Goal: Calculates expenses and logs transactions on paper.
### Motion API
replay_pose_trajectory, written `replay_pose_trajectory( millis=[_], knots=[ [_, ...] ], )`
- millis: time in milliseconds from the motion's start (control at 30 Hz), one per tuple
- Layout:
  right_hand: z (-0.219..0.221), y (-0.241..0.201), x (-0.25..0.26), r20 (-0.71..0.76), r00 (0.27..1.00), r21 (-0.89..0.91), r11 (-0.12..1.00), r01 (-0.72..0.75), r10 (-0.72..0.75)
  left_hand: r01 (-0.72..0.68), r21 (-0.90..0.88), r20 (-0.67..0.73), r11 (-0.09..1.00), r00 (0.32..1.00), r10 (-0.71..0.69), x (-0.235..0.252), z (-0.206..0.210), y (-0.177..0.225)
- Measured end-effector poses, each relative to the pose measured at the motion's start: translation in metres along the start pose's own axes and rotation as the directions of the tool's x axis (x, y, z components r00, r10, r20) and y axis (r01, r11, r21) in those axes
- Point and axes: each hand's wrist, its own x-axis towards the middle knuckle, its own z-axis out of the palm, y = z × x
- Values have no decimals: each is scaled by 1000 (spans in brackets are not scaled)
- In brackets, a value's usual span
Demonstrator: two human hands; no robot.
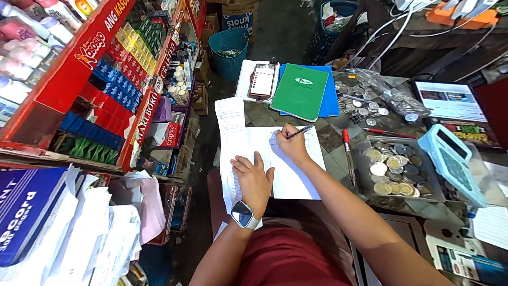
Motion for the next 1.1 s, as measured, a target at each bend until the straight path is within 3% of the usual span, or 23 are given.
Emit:
replay_pose_trajectory(
  millis=[267, 400, 633, 767, 1100],
  knots=[
    [-1, -1, -3, 7, 999, -65, 997, 49, -48, -1, -3, -10, 1000, 1000, 1, -1, 1, 0],
    [-5, 2, -2, -23, 1000, 46, 999, -3, 4, -11, -40, -44, 999, 999, 9, -1, 3, -1],
    [0, 5, -4, -42, 998, 36, 999, 38, -37, -7, -14, 2, 1000, 1000, 7, -1, -1, -2],
    [-3, 6, -4, -45, 998, 21, 999, 48, -47, -12, -9, -44, 1000, 999, 12, -1, 3, -2],
    [-5, 7, -3, -65, 997, -40, 998, 49, -51, 12, -61, 25, 998, 1000, -11, -1, -2, 2]
  ],
)
